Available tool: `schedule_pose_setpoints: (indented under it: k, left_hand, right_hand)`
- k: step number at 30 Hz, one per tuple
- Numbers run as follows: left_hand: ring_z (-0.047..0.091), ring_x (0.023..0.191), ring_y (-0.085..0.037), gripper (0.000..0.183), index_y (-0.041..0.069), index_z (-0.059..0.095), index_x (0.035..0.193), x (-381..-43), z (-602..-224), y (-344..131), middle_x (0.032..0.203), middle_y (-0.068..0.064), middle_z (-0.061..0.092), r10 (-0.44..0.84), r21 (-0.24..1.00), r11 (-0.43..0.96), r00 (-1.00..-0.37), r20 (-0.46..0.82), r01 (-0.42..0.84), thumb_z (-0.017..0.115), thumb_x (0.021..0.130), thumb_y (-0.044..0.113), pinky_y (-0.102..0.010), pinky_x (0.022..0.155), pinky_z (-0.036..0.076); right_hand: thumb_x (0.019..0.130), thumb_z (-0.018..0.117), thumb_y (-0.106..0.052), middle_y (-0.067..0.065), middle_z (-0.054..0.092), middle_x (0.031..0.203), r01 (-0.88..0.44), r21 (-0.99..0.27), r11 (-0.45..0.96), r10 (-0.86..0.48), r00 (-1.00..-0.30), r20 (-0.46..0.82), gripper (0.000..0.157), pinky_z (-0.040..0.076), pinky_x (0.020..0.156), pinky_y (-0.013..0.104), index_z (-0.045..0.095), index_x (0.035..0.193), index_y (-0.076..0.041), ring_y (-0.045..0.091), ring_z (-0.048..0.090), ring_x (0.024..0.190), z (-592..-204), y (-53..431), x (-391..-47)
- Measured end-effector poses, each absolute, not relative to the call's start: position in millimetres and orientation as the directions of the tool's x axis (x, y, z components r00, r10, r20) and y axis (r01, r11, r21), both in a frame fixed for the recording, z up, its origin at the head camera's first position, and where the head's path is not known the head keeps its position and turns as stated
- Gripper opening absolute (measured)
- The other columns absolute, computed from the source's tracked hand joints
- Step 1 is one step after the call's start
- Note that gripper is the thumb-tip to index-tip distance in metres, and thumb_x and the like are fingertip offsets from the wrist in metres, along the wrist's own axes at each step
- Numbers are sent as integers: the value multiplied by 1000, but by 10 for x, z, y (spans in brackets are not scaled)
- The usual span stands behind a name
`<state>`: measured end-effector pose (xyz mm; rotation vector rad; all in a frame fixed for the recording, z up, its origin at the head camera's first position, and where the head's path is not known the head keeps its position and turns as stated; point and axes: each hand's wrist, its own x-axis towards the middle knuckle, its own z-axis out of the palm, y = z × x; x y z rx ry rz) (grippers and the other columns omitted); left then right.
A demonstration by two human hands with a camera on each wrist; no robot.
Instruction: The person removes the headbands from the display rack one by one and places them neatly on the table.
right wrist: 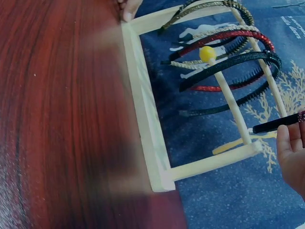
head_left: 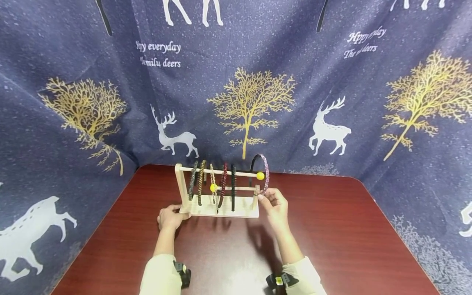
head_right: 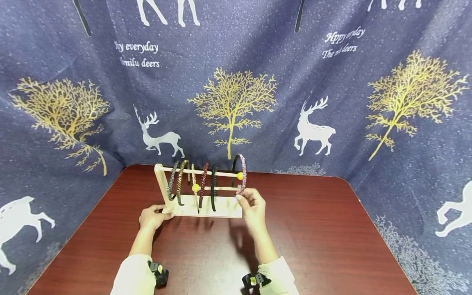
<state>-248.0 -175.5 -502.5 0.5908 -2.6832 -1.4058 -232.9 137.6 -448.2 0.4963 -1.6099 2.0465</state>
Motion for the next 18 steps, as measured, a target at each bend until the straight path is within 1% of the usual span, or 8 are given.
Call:
schedule_pose_setpoints:
  k: [2,5,10,15,18]
  left_hand:
    - [29,114,-50,56,2,59,119,-2478,-5027,-1760,118,-28,41,-360,802,510,-924,-128,-310,78,71,23,-60,89,31]
    - [29,115,-49,56,3,59,119,-2479,-5028,-1760,119,-28,40,-363,802,505,-922,-137,-318,79,70,23,-60,89,31]
    - [29,115,-49,57,3,59,119,-2484,-5013,-1754,120,-27,40,-366,800,503,-919,-146,-328,79,70,23,-60,89,31]
    - [29,114,-50,57,3,58,119,-2475,-5004,-1760,119,-29,40,-361,798,509,-922,-141,-321,78,70,23,-60,89,31]
    - [29,114,-50,57,2,58,120,-2465,-5004,-1758,119,-29,40,-356,801,506,-923,-143,-319,78,71,23,-60,89,31]
  right_hand:
    - [82,60,14,14,67,87,-587,-791,-172,165,-809,565,14,49,70,22,48,88,18,15,63,79,-4465,1395,-2328]
    - [81,60,14,14,66,87,-601,-782,-165,183,-798,574,15,49,71,23,47,87,18,13,62,78,-4444,1431,-2331]
    - [81,60,16,8,66,86,-612,-769,-187,199,-790,580,15,51,75,25,45,86,18,15,62,80,-4420,1497,-2337]
    - [81,59,16,7,66,87,-627,-751,-206,211,-778,591,17,51,75,25,44,87,20,18,63,81,-4415,1562,-2338]
    - [81,60,16,7,66,86,-634,-745,-206,227,-772,594,16,50,74,25,44,87,19,18,63,81,-4422,1609,-2337]
